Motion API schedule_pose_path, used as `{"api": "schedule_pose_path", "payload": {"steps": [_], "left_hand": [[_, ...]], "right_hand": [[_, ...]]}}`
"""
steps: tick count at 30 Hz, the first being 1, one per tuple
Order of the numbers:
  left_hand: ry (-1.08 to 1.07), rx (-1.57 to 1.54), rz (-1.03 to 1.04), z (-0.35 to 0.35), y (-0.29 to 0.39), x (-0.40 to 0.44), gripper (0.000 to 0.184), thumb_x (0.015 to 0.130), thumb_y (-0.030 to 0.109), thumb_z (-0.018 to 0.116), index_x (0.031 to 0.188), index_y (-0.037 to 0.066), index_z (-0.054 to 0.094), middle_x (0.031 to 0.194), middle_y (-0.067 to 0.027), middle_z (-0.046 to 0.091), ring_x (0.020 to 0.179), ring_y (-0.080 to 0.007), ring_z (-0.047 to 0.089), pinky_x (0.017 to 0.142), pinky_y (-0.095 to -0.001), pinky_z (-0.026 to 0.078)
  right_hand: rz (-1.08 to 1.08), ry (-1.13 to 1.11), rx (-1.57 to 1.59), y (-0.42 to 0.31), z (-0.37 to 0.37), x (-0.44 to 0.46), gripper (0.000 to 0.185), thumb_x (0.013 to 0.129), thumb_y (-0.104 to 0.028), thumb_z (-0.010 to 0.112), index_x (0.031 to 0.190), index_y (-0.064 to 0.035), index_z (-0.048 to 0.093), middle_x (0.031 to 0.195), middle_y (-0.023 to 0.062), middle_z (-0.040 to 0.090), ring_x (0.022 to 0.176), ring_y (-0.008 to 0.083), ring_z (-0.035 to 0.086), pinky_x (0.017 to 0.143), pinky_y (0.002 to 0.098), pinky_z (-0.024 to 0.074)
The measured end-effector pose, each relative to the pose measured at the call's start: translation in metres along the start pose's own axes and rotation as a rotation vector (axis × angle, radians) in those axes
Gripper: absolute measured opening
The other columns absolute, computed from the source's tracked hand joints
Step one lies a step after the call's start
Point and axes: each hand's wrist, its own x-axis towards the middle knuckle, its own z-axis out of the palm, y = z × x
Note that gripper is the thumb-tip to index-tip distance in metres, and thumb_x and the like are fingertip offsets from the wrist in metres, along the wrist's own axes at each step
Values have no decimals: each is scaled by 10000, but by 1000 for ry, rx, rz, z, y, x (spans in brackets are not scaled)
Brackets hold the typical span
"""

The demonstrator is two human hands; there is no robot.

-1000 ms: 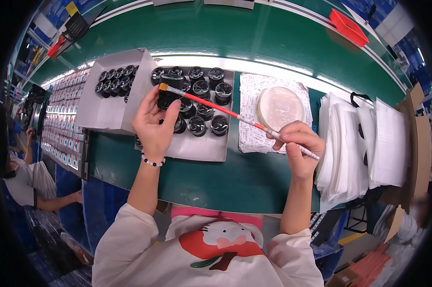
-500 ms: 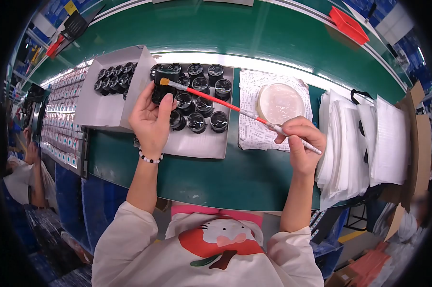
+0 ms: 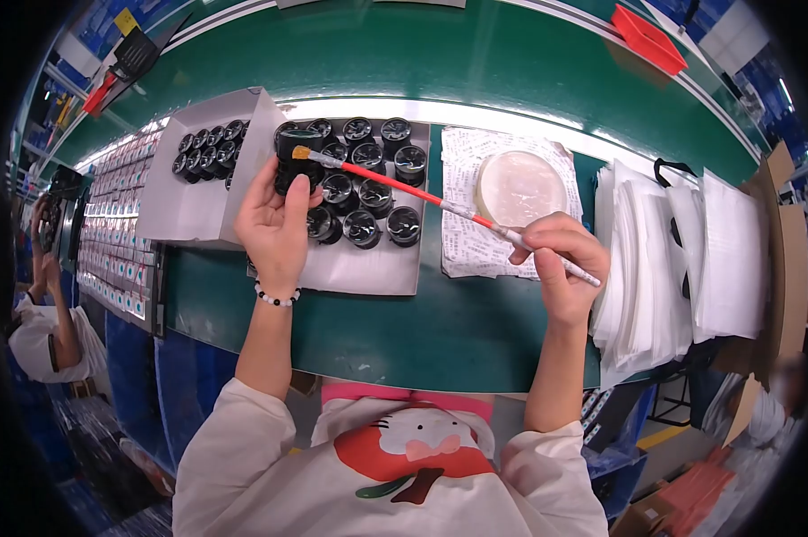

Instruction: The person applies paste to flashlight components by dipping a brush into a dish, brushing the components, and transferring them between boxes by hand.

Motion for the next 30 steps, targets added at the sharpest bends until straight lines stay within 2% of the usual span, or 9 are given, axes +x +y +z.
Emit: {"api": "schedule_pose_path", "payload": {"steps": [3, 9, 30], "left_hand": [[-42, 57, 7, -2, 1, 1, 398, 787, 12, 526, 1121, -133, 363, 946, -155, 531, 751, -136, 557, 644, -235, 505], [-9, 5, -15, -1, 2, 0, 382, 762, 23, 563, 1081, -125, 415, 902, -141, 550, 720, -134, 567, 605, -224, 500], [-42, -74, -45, -3, 8, -1, 365, 805, 44, 505, 1101, -134, 385, 893, -146, 552, 657, -144, 587, 589, -222, 503]], "right_hand": [[-6, -8, -6, 1, 0, 1, 145, 770, -102, 554, 787, 41, 570, 717, 136, 533, 568, 177, 542, 507, 251, 443], [-3, -1, -23, 1, -2, 0, 136, 771, -92, 546, 781, 42, 567, 715, 136, 534, 570, 174, 544, 513, 251, 444], [2, 31, -17, 1, -5, 1, 147, 768, -98, 543, 779, 47, 565, 710, 140, 534, 566, 180, 542, 521, 261, 456]]}}
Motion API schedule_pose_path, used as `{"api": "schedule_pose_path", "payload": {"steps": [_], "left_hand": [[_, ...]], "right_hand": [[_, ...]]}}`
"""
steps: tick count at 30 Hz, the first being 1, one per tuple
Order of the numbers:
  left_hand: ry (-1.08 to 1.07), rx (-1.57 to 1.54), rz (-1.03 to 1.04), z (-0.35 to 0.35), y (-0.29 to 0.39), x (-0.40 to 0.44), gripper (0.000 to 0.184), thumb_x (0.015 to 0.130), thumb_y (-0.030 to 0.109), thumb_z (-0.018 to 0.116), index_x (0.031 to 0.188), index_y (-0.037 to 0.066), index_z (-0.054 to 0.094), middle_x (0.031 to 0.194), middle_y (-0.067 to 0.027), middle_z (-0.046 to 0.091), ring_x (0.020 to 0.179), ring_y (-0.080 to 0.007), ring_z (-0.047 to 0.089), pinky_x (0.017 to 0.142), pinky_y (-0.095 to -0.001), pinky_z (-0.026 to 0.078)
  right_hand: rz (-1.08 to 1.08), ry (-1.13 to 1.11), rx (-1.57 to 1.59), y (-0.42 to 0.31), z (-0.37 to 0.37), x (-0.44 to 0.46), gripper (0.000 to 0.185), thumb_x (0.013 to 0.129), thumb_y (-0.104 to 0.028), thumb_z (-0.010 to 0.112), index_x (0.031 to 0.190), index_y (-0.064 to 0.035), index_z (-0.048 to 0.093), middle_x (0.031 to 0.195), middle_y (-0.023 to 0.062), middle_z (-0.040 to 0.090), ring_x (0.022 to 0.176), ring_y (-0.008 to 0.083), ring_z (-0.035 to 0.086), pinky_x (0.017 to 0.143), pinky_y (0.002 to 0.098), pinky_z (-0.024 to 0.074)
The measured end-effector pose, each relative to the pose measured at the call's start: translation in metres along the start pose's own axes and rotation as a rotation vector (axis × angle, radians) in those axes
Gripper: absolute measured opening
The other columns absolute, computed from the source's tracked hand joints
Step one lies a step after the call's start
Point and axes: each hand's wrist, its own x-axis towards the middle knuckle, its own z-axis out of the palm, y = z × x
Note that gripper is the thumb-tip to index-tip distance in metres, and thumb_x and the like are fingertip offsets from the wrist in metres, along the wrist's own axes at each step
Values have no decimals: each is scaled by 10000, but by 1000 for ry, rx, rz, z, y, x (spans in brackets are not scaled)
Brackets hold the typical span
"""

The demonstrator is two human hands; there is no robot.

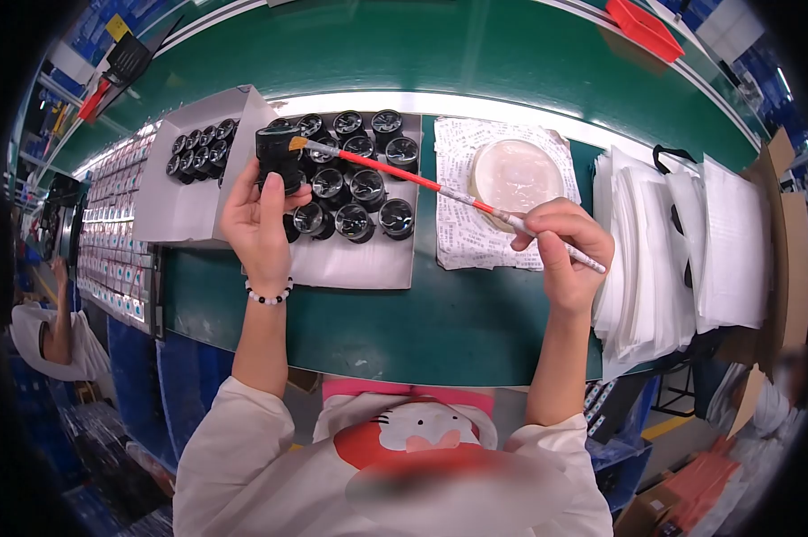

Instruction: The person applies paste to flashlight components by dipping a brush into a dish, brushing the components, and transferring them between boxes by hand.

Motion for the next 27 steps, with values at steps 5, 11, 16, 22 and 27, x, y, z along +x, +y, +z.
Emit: {"api": "schedule_pose_path", "payload": {"steps": [5, 11, 16, 22, 27], "left_hand": [[-15, 3, 19, 0, -1, 0, 349, 814, 43, 485, 1101, -131, 388, 883, -141, 556, 658, -139, 587, 590, -223, 501], [-28, -20, -24, -1, -1, -1, 349, 826, 53, 462, 1109, -134, 381, 861, -135, 559, 649, -136, 583, 578, -221, 493], [-7, 61, 8, -1, -4, -2, 320, 850, 129, 422, 1084, -88, 443, 888, -125, 566, 624, -124, 562, 557, -224, 477], [-45, 102, 101, 0, -4, -3, 332, 840, 106, 424, 1090, -112, 413, 824, -112, 564, 621, -130, 570, 551, -225, 487], [-147, 26, 103, 1, -5, -13, 342, 854, 175, 399, 1046, -108, 419, 890, -162, 552, 648, -164, 572, 554, -256, 490]], "right_hand": [[3, -8, 13, -1, -1, 1, 147, 769, -96, 541, 780, 49, 564, 713, 142, 535, 564, 180, 542, 522, 261, 458], [2, 14, 25, -1, -2, -1, 154, 768, -102, 540, 780, 51, 560, 709, 142, 536, 557, 177, 543, 514, 256, 451], [14, 17, -17, -4, -4, 1, 147, 763, -96, 544, 759, 49, 567, 667, 143, 548, 530, 175, 547, 498, 251, 438], [25, 53, -74, -8, -4, 5, 88, 743, -23, 531, 750, 52, 576, 656, 144, 569, 536, 171, 567, 501, 246, 450], [6, 115, -207, -10, -2, 3, 78, 737, 16, 507, 749, 53, 575, 662, 133, 576, 539, 157, 566, 511, 234, 449]]}}
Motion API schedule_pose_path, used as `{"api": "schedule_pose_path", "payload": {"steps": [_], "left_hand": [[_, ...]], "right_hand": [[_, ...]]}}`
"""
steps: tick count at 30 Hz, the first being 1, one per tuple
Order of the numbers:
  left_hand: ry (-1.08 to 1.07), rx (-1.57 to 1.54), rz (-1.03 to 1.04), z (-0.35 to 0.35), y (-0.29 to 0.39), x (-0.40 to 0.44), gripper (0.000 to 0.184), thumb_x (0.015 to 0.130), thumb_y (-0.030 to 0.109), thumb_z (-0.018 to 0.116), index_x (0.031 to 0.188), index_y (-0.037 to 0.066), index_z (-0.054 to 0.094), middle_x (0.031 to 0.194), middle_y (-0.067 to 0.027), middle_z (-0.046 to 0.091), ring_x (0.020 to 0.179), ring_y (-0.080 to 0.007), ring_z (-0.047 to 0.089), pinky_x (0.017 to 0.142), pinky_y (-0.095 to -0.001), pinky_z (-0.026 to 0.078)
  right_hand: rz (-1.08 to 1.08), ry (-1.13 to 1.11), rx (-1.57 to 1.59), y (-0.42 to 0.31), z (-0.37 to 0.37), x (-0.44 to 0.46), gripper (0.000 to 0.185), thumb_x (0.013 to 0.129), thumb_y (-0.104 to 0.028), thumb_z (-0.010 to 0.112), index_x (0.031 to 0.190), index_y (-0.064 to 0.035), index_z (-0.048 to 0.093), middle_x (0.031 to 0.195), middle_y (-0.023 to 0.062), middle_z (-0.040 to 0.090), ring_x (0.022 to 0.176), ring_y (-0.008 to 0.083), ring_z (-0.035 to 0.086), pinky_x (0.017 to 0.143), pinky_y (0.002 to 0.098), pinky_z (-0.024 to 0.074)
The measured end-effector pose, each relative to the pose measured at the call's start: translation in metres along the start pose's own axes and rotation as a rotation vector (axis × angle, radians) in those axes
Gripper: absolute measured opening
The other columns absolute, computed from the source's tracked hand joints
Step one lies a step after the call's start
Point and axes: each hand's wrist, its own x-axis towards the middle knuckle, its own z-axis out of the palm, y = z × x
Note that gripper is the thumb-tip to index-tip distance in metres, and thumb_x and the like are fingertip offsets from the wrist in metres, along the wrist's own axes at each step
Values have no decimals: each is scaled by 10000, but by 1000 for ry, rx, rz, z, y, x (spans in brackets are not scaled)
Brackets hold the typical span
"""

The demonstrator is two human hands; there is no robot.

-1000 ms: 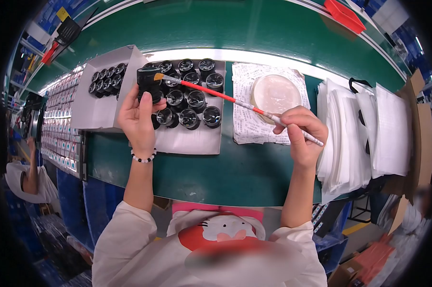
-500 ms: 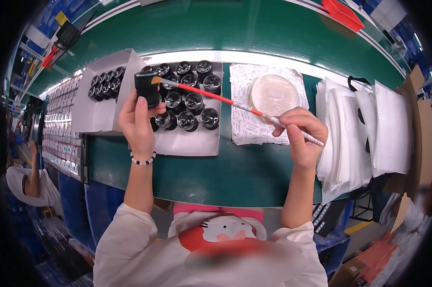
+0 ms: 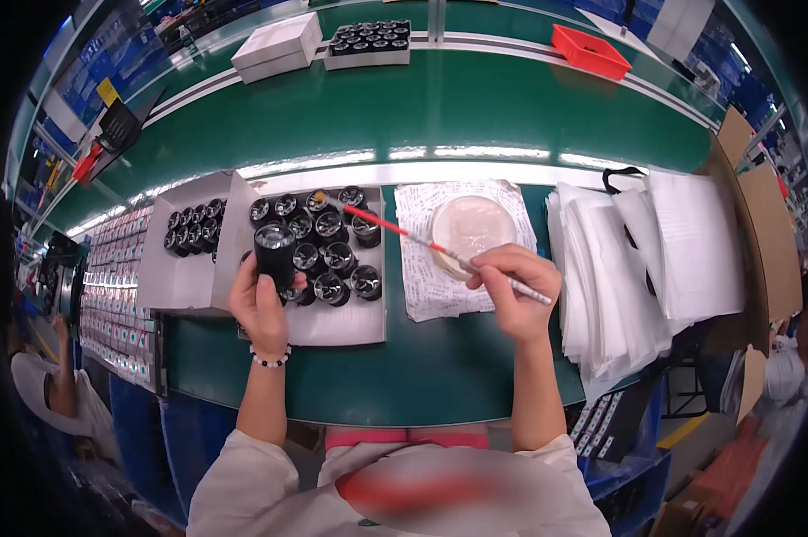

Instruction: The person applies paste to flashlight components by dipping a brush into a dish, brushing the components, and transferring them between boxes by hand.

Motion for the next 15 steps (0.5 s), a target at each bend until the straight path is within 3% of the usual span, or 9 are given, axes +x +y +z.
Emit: {"api": "schedule_pose_path", "payload": {"steps": [3, 5, 7, 11, 15], "left_hand": [[-16, -266, -217, 0, 5, 7, 399, 876, 288, 363, 1069, -58, 414, 931, -156, 539, 728, -171, 563, 553, -237, 477], [9, -471, -305, -5, 3, 14, 376, 882, 260, 369, 1108, -40, 379, 934, -167, 542, 734, -170, 573, 562, -242, 495], [15, -550, -337, -8, 0, 16, 368, 881, 269, 373, 1123, -8, 356, 952, -164, 541, 750, -169, 573, 580, -244, 499], [-10, -493, -337, -8, 1, 16, 322, 883, 261, 375, 1079, 7, 352, 963, -180, 532, 783, -184, 576, 621, -250, 503], [-18, -474, -318, -6, 1, 14, 322, 877, 248, 396, 1073, -2, 346, 977, -191, 527, 793, -201, 577, 635, -256, 504]], "right_hand": [[65, 86, 134, -1, -4, -4, 113, 794, -21, 472, 786, 59, 551, 706, 149, 567, 562, 169, 570, 554, 265, 477], [92, 216, 383, 4, -5, -5, 187, 841, -102, 423, 799, 44, 532, 643, 121, 550, 509, 148, 544, 538, 303, 501], [145, 210, 524, 4, -9, -3, 237, 863, -153, 376, 804, 28, 519, 603, 105, 533, 455, 126, 505, 522, 323, 508], [227, 212, 637, 6, -5, -5, 299, 887, -213, 309, 800, 6, 493, 548, 87, 508, 372, 95, 425, 496, 337, 508], [225, 174, 630, 3, 1, -6, 310, 896, -221, 304, 783, 2, 486, 546, 89, 507, 361, 97, 424, 489, 328, 510]]}}
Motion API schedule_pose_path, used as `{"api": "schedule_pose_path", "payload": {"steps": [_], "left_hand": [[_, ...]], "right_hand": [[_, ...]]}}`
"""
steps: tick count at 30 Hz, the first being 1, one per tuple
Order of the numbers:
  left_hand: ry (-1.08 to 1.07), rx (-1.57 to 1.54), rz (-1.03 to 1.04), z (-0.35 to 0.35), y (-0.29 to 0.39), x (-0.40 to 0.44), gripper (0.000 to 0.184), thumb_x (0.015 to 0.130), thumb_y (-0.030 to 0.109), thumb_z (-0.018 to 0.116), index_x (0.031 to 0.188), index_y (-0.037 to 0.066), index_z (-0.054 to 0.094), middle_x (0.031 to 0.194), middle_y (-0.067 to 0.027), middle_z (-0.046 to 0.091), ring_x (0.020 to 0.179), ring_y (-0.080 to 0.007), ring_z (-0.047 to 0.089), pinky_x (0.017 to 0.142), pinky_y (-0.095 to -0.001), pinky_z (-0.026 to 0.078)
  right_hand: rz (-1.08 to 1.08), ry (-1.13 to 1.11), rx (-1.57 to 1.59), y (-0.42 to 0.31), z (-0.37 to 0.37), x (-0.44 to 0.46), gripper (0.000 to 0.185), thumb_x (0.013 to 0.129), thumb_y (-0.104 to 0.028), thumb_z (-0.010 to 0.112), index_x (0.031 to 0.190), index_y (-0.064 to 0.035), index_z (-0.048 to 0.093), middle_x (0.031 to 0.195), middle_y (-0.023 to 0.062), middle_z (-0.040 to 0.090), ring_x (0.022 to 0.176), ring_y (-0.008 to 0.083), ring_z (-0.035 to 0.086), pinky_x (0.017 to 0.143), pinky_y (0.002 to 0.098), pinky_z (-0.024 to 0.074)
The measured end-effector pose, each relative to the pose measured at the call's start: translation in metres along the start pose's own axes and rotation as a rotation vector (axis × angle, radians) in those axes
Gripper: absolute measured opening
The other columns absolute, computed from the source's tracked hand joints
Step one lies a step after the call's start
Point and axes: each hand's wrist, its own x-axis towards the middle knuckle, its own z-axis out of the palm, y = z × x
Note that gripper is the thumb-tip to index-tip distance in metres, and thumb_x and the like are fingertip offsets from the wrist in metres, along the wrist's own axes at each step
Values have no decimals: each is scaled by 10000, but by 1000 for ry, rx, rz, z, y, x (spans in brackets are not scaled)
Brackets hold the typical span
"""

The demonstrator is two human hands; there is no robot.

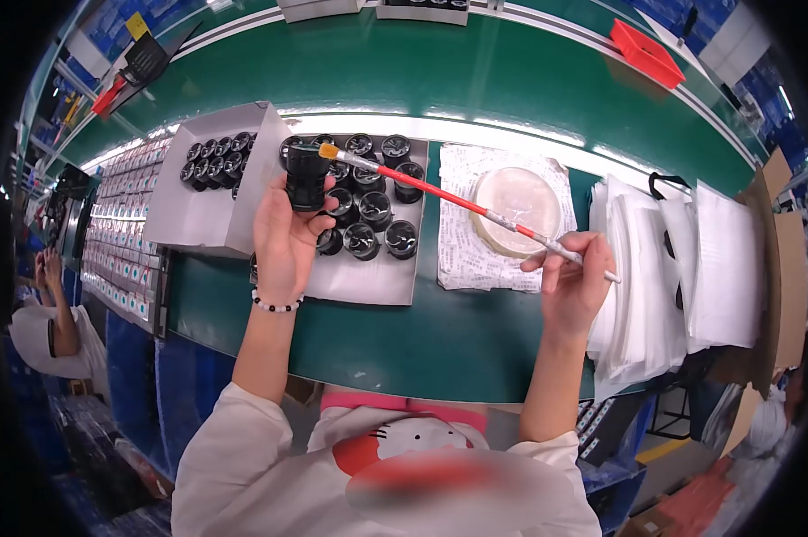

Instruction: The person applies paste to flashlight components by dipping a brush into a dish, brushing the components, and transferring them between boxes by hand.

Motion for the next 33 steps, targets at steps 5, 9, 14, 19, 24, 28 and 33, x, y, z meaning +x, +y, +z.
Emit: {"api": "schedule_pose_path", "payload": {"steps": [5, 9, 14, 19, 24, 28, 33], "left_hand": [[-25, -44, -42, 1, -3, 0, 328, 875, 251, 400, 1070, -7, 346, 985, -196, 526, 796, -211, 578, 642, -257, 504], [-40, -60, -61, 1, -3, -1, 323, 877, 252, 393, 1067, -6, 349, 978, -196, 529, 793, -212, 579, 644, -259, 503], [-47, -104, -111, 2, -1, -1, 330, 883, 258, 376, 1067, -15, 357, 978, -201, 527, 784, -210, 577, 645, -264, 495], [-64, -227, -155, -1, -3, -3, 384, 880, 293, 365, 1096, -24, 372, 984, -197, 523, 772, -199, 565, 637, -256, 476], [-6, -291, -187, 1, -1, -4, 386, 879, 322, 359, 1082, -5, 391, 960, -176, 521, 731, -182, 524, 602, -243, 436], [14, -396, -186, -1, 0, -3, 360, 875, 335, 365, 1079, 39, 388, 925, -149, 517, 713, -178, 503, 598, -232, 410], [-116, -181, 1, -2, 5, -6, 424, 860, 349, 404, 1101, 3, 358, 947, -155, 464, 716, -165, 478, 566, -217, 410]], "right_hand": [[39, -69, -15, 1, 0, -1, 305, 896, -212, 314, 781, 10, 488, 562, 103, 524, 385, 115, 472, 510, 341, 518], [47, -135, -83, 5, -2, 0, 287, 891, -186, 339, 774, 19, 501, 580, 121, 538, 404, 138, 500, 534, 364, 520], [11, -80, -138, 4, 1, 0, 281, 887, -171, 354, 763, 26, 511, 584, 124, 539, 407, 146, 503, 545, 374, 518], [22, -77, -155, 8, -5, 1, 270, 881, -165, 362, 753, 23, 507, 586, 115, 533, 408, 139, 499, 536, 363, 517], [32, -46, -191, 9, -5, 1, 287, 884, -169, 345, 729, 13, 503, 568, 95, 516, 407, 128, 492, 535, 355, 522], [-37, 16, -436, 8, -7, 4, 226, 857, -109, 408, 742, 53, 513, 590, 139, 559, 451, 170, 543, 472, 266, 482], [-76, 46, -245, 4, -12, 7, 219, 854, -100, 400, 727, 41, 509, 594, 139, 559, 434, 157, 525, 509, 307, 510]]}}
